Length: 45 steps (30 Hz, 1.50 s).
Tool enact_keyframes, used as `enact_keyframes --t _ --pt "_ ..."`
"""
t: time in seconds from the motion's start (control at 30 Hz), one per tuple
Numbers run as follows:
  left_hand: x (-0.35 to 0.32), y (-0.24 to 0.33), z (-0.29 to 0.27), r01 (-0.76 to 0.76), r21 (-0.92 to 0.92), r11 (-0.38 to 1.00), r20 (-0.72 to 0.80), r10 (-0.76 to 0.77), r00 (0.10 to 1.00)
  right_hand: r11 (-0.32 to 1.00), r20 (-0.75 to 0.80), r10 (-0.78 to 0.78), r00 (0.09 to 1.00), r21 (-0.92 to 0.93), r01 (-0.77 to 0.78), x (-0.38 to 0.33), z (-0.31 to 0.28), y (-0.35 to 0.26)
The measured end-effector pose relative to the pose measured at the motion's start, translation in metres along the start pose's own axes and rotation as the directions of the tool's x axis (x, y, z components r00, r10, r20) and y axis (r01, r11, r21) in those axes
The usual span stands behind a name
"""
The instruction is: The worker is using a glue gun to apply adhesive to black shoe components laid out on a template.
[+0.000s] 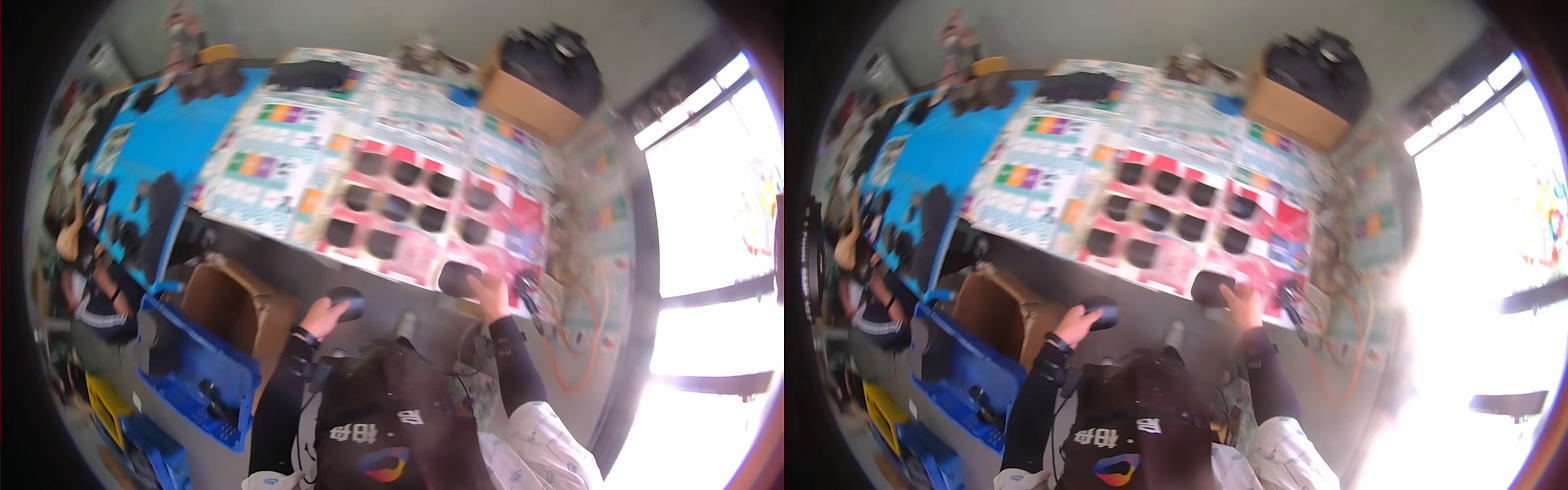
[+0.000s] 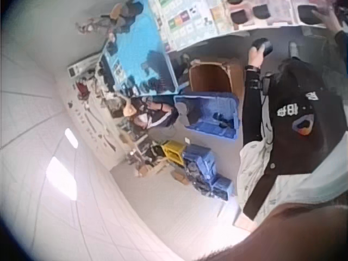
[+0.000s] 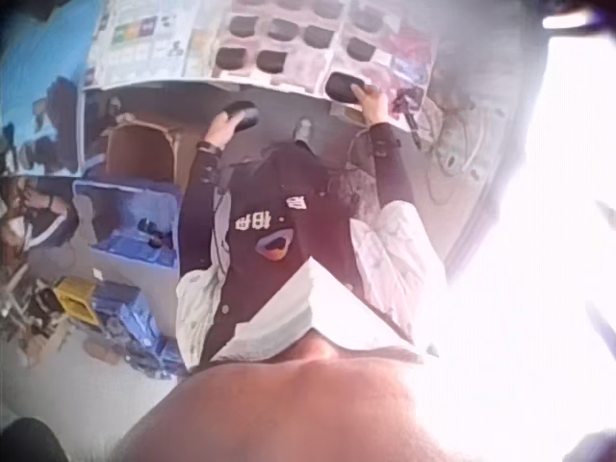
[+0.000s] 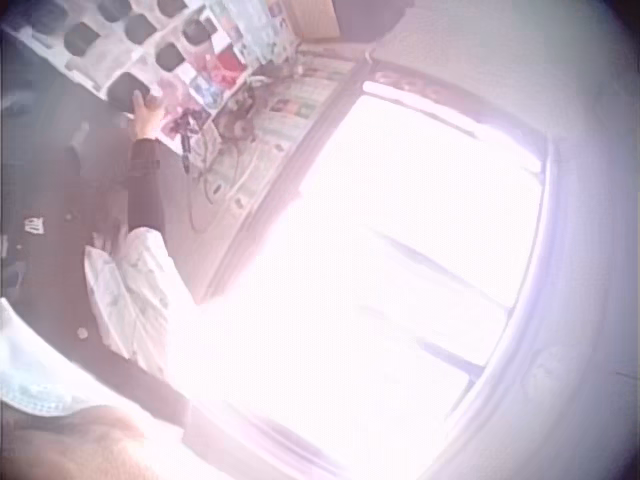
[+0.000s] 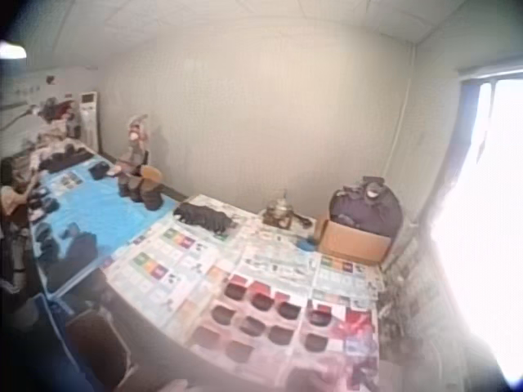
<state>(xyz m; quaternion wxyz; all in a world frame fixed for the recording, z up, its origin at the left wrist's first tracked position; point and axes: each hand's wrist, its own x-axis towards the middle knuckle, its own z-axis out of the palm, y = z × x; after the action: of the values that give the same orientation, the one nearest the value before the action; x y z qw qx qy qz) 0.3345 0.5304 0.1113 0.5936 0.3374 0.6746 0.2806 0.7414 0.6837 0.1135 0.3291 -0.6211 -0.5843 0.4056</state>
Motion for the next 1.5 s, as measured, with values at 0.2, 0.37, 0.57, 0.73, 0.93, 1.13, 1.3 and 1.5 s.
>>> enact_keyframes --t 0.2,0.37,0.57,0.73,0.93,1.13,1.3,1.5 --pt "0.089 0.078 0.134 -0.26 0.385 0.886 0.086 0.246 0.965 0.922 -0.17 0.381 0.909 0.15 -0.358 0.01 -0.095 0.122" --pt "0.184 0.055 0.195 -0.205 0.445 0.872 -0.129 0.289 0.949 0.901 -0.034 0.357 0.933 0.277 -0.334 0.038 -0.051 0.137" --pt "0.232 0.064 0.226 -0.13 0.49 0.862 -0.159 0.235 0.959 0.888 0.014 0.394 0.919 0.251 -0.384 0.073 -0.028 0.182" --pt "0.243 0.045 0.206 -0.097 0.499 0.861 -0.243 0.247 0.938 0.908 0.07 0.399 0.914 0.108 -0.404 0.079 -0.004 0.175" --pt "0.243 0.057 0.223 -0.075 0.44 0.895 -0.174 0.167 0.97 0.892 0.01 0.451 0.892 -0.031 -0.451 0.082 -0.014 0.17" --pt "0.247 0.056 0.238 0.045 0.7 0.713 -0.307 0.244 0.92 0.851 0.023 0.477 0.878 -0.262 -0.456 0.087 -0.024 0.141" --pt "0.243 0.075 0.249 0.21 0.817 0.537 -0.397 0.258 0.881 0.839 0.003 0.387 0.922 -0.416 -0.351 0.088 -0.026 0.138" --pt "0.22 0.106 0.219 0.044 0.787 0.616 -0.294 0.312 0.903 0.852 -0.271 0.062 0.961 -0.487 -0.192 0.074 -0.104 0.158"
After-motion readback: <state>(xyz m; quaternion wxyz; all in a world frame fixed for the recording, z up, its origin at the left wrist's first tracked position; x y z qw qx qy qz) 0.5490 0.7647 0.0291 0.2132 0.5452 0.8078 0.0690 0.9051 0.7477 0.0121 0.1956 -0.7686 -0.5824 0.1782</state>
